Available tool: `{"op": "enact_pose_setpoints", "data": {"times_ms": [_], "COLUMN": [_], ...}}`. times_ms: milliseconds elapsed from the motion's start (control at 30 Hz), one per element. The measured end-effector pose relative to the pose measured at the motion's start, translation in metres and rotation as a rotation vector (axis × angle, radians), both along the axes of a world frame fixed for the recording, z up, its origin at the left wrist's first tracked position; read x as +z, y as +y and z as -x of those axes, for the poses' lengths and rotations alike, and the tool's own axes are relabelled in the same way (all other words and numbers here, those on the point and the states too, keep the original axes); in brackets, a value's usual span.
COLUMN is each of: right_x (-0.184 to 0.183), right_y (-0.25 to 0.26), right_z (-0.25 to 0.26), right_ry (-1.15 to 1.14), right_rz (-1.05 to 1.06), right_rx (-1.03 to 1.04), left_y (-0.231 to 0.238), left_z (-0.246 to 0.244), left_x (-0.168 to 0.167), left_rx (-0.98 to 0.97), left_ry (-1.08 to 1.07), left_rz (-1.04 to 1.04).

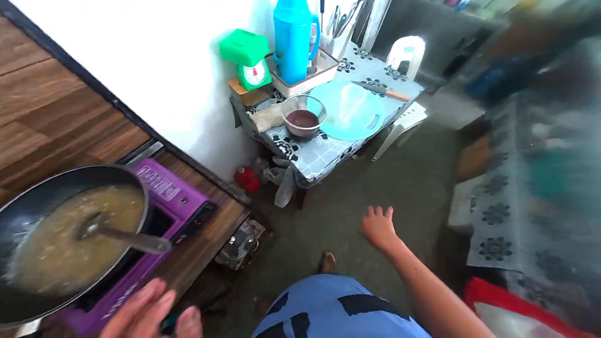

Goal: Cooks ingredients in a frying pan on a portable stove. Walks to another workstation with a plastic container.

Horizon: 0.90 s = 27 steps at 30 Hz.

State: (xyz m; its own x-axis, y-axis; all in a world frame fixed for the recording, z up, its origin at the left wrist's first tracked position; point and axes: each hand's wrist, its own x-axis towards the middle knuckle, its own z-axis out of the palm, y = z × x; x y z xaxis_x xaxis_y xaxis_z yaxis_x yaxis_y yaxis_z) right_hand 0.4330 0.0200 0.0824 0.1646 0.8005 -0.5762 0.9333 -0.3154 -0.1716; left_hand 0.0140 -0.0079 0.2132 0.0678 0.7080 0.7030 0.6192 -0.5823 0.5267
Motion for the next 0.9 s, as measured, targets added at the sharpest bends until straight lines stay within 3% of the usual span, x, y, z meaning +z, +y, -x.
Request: {"op": "enact_pose_setpoints", "data": {"times_ms": [167,267,400,533,700,800,900], "right_x": [-0.042,-0.048,-0.03,-0.019,-0.063,-0.107,-0.135], "right_y": [-0.066,-0.084,-0.061,0.008,0.088,0.082,0.034], "right_z": [-0.122,-0.169,-0.228,-0.284,-0.367,-0.422,-0.466], "right_ry": [0.271,0.212,0.351,0.379,0.456,0.352,0.366], "right_rz": [0.278,0.286,0.203,0.081,-0.085,0.061,0.311], "right_rx": [-0.193,-0.298,-0.272,-0.247,-0.429,-0.561,-0.698], "left_y": [0.069,0.117,0.189,0.272,0.372,0.409,0.432], "left_z": [-0.155,-0.243,-0.348,-0.422,-0.48,-0.515,-0.538], "left_x": [-0.025,-0.049,-0.094,-0.138,-0.188,-0.197,-0.191], "left_rx": [-0.211,-0.388,-0.538,-0.399,-0.221,-0.163,-0.124], "left_ry": [0.044,0.057,-0.041,-0.161,-0.344,-0.414,-0.325], "left_rz": [0.12,0.271,0.628,0.834,0.718,0.7,0.627]}}
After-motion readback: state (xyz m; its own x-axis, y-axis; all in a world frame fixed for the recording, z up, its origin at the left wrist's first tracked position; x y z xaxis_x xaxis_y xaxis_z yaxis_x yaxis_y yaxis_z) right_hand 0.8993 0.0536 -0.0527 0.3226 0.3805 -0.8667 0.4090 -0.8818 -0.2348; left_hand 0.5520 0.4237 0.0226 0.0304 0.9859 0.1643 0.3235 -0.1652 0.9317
